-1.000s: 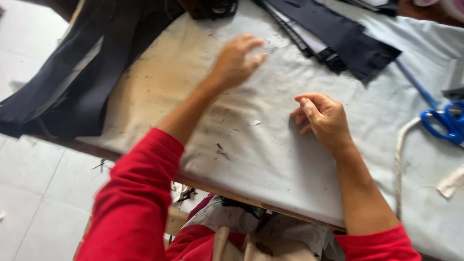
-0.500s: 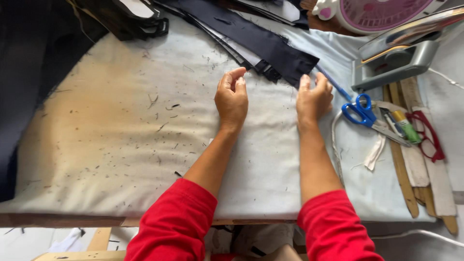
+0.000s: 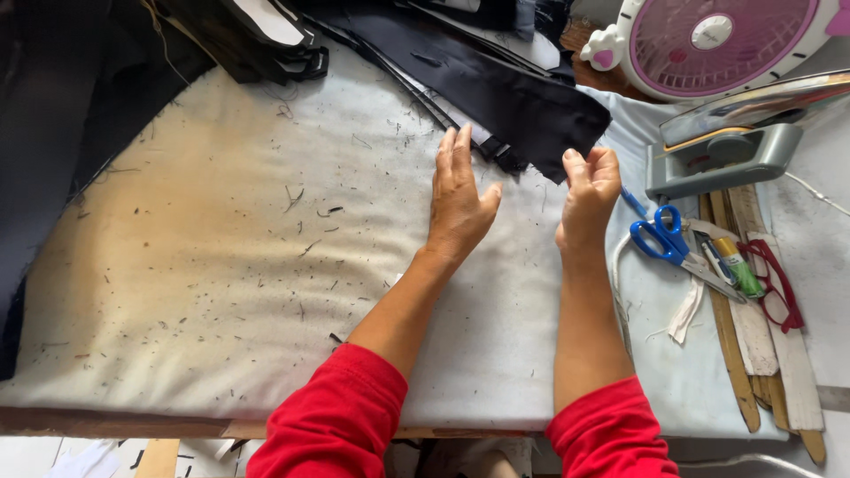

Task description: The person folds a piece of dark fabric and pulls a thread from its edge. They then pick up a stack of fabric pieces with white paper patterns attached and use scissors to cut along the pattern lines.

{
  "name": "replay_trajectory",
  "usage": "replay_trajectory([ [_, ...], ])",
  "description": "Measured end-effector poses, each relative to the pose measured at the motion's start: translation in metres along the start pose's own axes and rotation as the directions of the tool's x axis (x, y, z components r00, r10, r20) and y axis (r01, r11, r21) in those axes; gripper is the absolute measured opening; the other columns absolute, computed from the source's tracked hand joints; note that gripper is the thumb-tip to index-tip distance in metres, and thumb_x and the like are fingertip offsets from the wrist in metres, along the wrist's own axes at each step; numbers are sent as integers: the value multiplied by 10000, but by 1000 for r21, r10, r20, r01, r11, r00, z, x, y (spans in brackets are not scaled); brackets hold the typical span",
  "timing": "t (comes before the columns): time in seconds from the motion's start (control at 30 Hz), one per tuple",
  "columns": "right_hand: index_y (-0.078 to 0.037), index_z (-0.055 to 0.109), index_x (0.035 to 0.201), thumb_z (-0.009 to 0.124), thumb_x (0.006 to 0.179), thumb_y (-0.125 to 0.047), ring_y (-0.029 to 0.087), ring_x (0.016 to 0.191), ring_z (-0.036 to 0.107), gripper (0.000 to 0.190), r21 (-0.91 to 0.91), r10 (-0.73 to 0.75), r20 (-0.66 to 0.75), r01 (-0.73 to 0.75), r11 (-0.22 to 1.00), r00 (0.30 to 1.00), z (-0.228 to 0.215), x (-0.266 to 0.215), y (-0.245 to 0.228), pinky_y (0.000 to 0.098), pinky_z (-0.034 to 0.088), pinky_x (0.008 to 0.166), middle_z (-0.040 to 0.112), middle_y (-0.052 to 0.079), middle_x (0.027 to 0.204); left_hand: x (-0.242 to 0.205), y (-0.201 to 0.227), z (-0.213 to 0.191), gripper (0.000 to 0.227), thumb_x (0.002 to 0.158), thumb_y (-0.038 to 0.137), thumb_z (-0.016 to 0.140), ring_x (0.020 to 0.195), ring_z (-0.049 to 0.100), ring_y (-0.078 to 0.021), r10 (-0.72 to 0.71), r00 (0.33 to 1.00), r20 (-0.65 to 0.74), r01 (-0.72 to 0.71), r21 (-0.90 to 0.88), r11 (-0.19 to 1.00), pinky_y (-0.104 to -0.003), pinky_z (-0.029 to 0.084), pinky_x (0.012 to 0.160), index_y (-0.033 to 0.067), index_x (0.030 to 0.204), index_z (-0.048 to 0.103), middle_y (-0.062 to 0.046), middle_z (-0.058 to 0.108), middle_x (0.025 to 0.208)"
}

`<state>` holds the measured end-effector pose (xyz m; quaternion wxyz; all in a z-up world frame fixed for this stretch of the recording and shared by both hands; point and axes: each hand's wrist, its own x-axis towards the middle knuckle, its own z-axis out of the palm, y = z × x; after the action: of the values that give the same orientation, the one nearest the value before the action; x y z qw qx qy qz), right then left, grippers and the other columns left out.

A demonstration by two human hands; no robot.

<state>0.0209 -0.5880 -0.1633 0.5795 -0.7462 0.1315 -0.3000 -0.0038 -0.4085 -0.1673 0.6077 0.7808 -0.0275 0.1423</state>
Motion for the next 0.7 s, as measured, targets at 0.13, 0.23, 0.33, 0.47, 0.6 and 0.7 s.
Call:
replay_trajectory([
  [0.13, -79, 530, 1038, 655, 1017, -39, 48, 929, 573, 133, 249, -260, 353, 178, 952, 899, -2, -19, -36, 202, 465, 849, 625, -2, 969, 1, 18, -17, 1116, 777, 15, 829, 1503, 237, -523, 43, 997, -60, -39, 73, 997, -614, 280, 1221, 199, 1638, 143, -256, 154, 1662],
  [0.23, -91, 563, 1049, 622, 997, 5, 134, 1024, 647, 124, 395, -318, 531, 102, 913, 786, -5, -34, -70, 310, 513, 977, 679, 50, 1046, 8, 11, -17, 1279, 676, 15, 913, 1530, 208, -507, 122, 981, -153, -98, 155, 983, -601, 208, 1261, 216, 1653, 113, -256, 142, 1673],
  [0.33, -63, 567, 1250, 604, 983, 17, 266, 1222, 643, 280, 506, -329, 696, -111, 855, 638, -26, -37, -78, 438, 505, 1143, 659, 115, 1252, 7, 13, -21, 1129, 764, 89, 812, 1565, 166, -525, 182, 961, -208, -126, 254, 959, -617, 198, 1272, 204, 1648, 120, -228, 121, 1696],
  [0.47, 23, 677, 1090, 592, 810, 82, 305, 895, 658, 298, 757, -548, 630, -275, 593, 550, -69, -18, -13, 374, 581, 783, 581, 163, 1066, 11, 15, -29, 619, 1078, 604, 383, 1602, 139, -515, 215, 953, -211, -189, 137, 972, -627, 199, 1277, 312, 1608, 254, -202, 218, 1715],
  [0.6, -41, 616, 1169, 602, 877, -111, 255, 1107, 598, 300, 665, -447, 665, -201, 719, 598, -51, -27, -70, 359, 489, 954, 536, 158, 1275, 24, -17, -18, 184, 987, 201, 644, 985, 511, -47, -17, 960, 279, 262, -876, 405, -306, 472, 903, 86, 1121, 700, 69, 663, 1029],
  [0.7, -136, 525, 1288, 617, 978, -402, 178, 1426, 511, 418, 459, -274, 684, -107, 882, 677, -45, -31, -108, 336, 353, 1211, 471, 148, 1589, 20, 36, -46, 545, 918, 438, 542, 859, 715, -299, -197, 763, 615, 638, -669, 381, -514, 657, 704, 7, 1245, 607, -123, 684, 1024],
])
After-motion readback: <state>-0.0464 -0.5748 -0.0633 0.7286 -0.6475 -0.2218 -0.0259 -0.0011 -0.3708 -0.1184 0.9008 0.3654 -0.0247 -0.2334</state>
